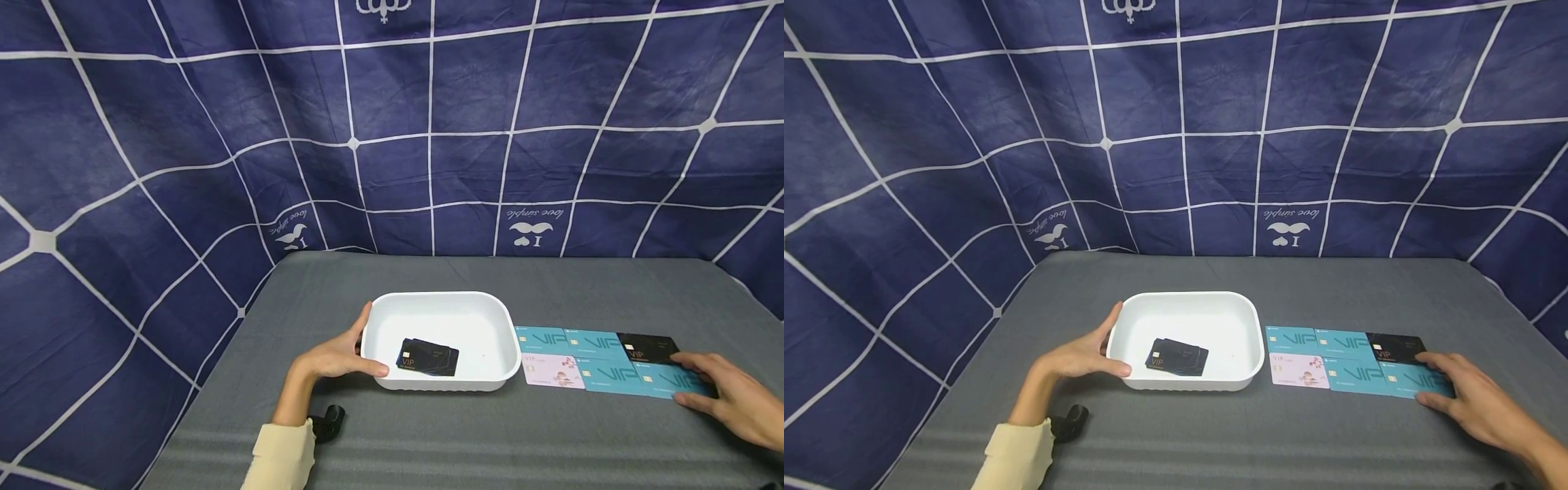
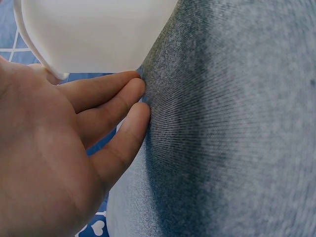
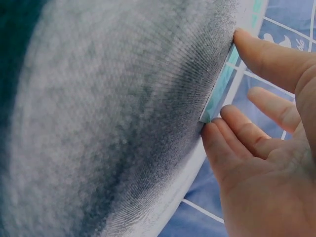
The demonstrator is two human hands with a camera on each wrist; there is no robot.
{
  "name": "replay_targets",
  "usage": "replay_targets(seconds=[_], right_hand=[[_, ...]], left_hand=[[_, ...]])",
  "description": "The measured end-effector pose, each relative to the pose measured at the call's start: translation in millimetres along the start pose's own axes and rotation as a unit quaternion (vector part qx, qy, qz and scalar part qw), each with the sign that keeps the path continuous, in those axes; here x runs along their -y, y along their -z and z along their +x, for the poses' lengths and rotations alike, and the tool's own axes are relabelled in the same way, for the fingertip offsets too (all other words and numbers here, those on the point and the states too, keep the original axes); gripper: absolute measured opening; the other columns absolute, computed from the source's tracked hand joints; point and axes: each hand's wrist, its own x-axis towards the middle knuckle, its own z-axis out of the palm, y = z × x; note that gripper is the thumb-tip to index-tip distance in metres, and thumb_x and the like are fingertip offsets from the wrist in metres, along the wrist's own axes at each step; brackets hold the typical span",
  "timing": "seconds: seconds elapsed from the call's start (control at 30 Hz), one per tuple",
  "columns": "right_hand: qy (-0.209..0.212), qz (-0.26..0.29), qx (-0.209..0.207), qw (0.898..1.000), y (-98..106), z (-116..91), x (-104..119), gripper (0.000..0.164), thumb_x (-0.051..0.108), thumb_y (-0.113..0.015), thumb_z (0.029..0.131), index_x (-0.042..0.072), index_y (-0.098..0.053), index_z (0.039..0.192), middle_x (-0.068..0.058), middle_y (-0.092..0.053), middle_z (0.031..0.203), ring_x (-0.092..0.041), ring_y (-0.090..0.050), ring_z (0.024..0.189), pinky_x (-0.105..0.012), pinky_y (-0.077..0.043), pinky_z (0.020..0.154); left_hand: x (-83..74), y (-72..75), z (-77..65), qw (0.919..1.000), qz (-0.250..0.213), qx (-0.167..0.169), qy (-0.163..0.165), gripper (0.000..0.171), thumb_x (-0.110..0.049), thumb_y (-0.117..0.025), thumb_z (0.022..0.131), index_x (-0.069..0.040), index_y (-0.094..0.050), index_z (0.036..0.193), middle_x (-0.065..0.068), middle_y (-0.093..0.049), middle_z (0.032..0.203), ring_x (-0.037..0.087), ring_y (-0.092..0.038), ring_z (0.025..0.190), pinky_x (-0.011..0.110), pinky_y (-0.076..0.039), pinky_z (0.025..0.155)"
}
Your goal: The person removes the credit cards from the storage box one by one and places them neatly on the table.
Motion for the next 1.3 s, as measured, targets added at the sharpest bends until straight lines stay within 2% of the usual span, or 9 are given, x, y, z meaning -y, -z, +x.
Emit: replay_targets(seconds=[0.1,0.17,0.27,0.4,0.5,0.8,0.97,1.17,1.3], right_hand=[[0.004,0.021,-0.022,1.0,0.3,-1.3,2.8,0.072,0.02,-0.088,0.073,-0.019,-0.05,0.119,-0.039,-0.048,0.109,-0.051,-0.048,0.097,-0.061,-0.041,0.076],[0.003,0.044,-0.033,0.998,1.0,-2.5,5.7,0.074,0.026,-0.086,0.077,-0.019,-0.049,0.122,-0.039,-0.049,0.113,-0.049,-0.047,0.099,-0.047,-0.043,0.078],[0.007,0.089,-0.037,0.995,4.3,-3.8,10.7,0.068,0.028,-0.079,0.085,-0.017,-0.049,0.127,-0.036,-0.051,0.12,-0.017,-0.053,0.103,-0.024,-0.042,0.075],[0.047,0.148,-0.05,0.987,6.9,-6.5,22.9,0.049,0.018,-0.075,0.089,-0.008,-0.057,0.127,-0.003,-0.063,0.118,0.015,-0.046,0.09,-0.009,-0.038,0.069],[0.079,0.191,-0.057,0.977,7.3,-7.5,43.1,0.043,0.01,-0.075,0.088,-0.005,-0.06,0.126,0.017,-0.062,0.11,0.006,-0.056,0.091,-0.01,-0.041,0.072],[0.139,0.304,-0.012,0.942,9.5,-4.3,139.9,0.039,0.005,-0.068,0.093,0.001,-0.059,0.13,-0.01,-0.066,0.111,-0.013,-0.066,0.093,-0.023,-0.051,0.075],[0.139,0.362,0.007,0.922,2.2,3.0,191.5,0.033,0.008,-0.069,0.093,0.001,-0.062,0.125,-0.017,-0.064,0.116,-0.019,-0.066,0.096,-0.025,-0.052,0.079],[0.117,0.426,-0.025,0.897,-6.9,6.4,250.9,0.029,0.012,-0.069,0.094,0.001,-0.065,0.12,-0.011,-0.065,0.114,-0.015,-0.065,0.1,-0.025,-0.052,0.081],[0.133,0.443,-0.039,0.886,-13.8,15.9,283.1,0.027,0.013,-0.071,0.092,0.004,-0.067,0.117,-0.005,-0.065,0.111,-0.015,-0.062,0.102,-0.027,-0.05,0.088]], left_hand=[[-0.2,0.1,-0.3,1.0,-0.002,-0.001,0.002,0.137,-0.032,-0.089,0.072,-0.015,0.017,0.156,0.023,-0.012,0.158,0.035,-0.038,0.131,0.048,-0.034,0.105],[-0.3,0.2,-0.4,1.0,-0.004,0.0,0.002,0.137,-0.032,-0.089,0.072,-0.015,0.017,0.156,0.023,-0.011,0.158,0.035,-0.037,0.132,0.049,-0.034,0.105],[-0.4,0.8,-0.6,1.0,-0.005,0.001,0.001,0.137,-0.032,-0.089,0.072,-0.015,0.018,0.156,0.023,-0.01,0.158,0.035,-0.037,0.132,0.048,-0.034,0.105],[0.0,1.2,-0.8,1.0,-0.004,0.002,-0.002,0.136,-0.032,-0.089,0.073,-0.014,0.018,0.156,0.024,-0.01,0.158,0.036,-0.039,0.13,0.048,-0.034,0.105],[0.9,1.1,-0.3,1.0,-0.003,0.0,-0.002,0.136,-0.032,-0.089,0.072,-0.013,0.017,0.156,0.023,-0.012,0.157,0.035,-0.04,0.129,0.048,-0.034,0.105],[1.3,1.6,-0.8,1.0,0.003,0.001,-0.008,0.135,-0.032,-0.088,0.073,-0.014,0.018,0.156,0.025,-0.012,0.157,0.036,-0.04,0.13,0.048,-0.034,0.105],[1.6,2.1,-1.2,0.9999,0.008,-0.002,-0.007,0.135,-0.032,-0.088,0.074,-0.013,0.017,0.156,0.025,-0.013,0.157,0.035,-0.04,0.129,0.047,-0.034,0.105],[1.9,1.8,-0.6,0.9999,0.005,0.002,-0.011,0.135,-0.032,-0.088,0.074,-0.012,0.018,0.156,0.026,-0.013,0.156,0.035,-0.041,0.128,0.048,-0.035,0.104],[2.1,2.3,-0.3,0.9999,0.006,-0.001,-0.011,0.135,-0.033,-0.088,0.073,-0.012,0.017,0.156,0.025,-0.013,0.157,0.035,-0.041,0.128,0.047,-0.035,0.104]])
